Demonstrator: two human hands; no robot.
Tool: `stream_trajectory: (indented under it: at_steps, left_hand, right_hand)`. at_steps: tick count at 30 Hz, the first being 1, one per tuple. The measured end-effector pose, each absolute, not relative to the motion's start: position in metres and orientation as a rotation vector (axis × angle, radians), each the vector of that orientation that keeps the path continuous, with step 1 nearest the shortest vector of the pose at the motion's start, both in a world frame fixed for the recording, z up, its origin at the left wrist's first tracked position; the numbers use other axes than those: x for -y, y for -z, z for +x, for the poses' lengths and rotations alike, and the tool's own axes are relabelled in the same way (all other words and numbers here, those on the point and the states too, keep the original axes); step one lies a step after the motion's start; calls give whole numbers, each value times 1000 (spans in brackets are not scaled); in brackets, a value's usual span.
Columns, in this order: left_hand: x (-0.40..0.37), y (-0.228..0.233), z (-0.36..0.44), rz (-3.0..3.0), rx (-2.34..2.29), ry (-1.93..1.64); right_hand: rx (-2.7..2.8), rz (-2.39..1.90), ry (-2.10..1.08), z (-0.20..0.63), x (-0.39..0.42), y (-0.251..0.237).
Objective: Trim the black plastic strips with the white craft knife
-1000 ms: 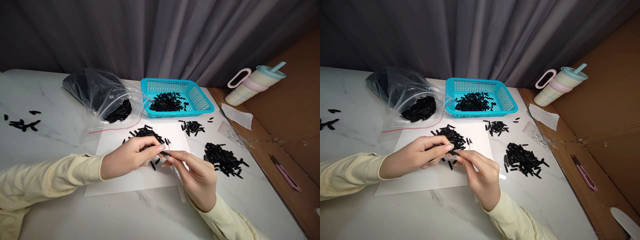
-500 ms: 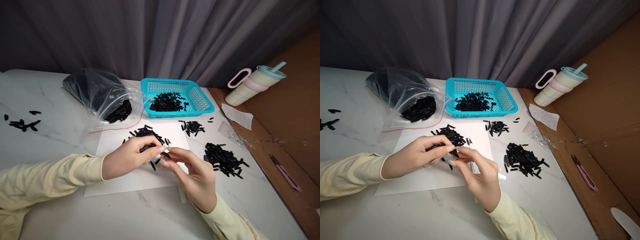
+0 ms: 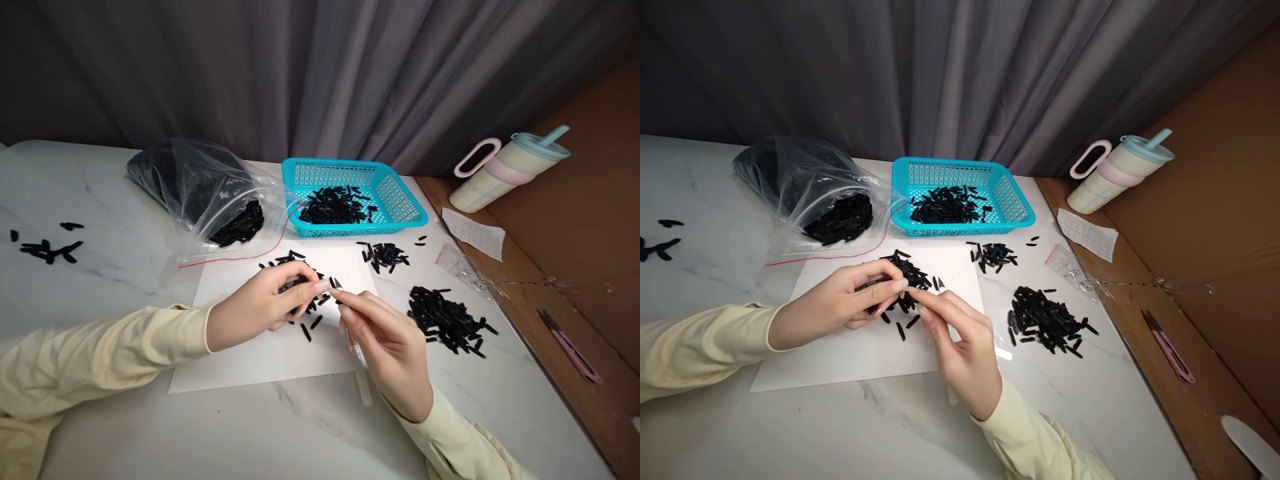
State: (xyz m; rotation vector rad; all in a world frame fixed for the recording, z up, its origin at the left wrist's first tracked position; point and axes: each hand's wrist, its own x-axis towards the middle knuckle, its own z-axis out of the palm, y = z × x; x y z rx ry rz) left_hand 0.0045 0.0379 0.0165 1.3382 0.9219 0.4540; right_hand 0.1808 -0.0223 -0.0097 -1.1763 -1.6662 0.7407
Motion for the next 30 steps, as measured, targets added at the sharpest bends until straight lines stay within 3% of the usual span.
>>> stream_trajectory:
  at_steps: [7,23,30]
  left_hand:
    - [-40,-16,5,1154,-842,-308]
    - [-26,-12,6,1145,-789,-240]
    - [-30,-22,6,1468,-873,-310]
  right_hand:
    - [1339,-1114,-1090,174,24,15]
    - [1645,-1218,-529,170,25,22]
    - [1680,-1168,-622,178,24,18]
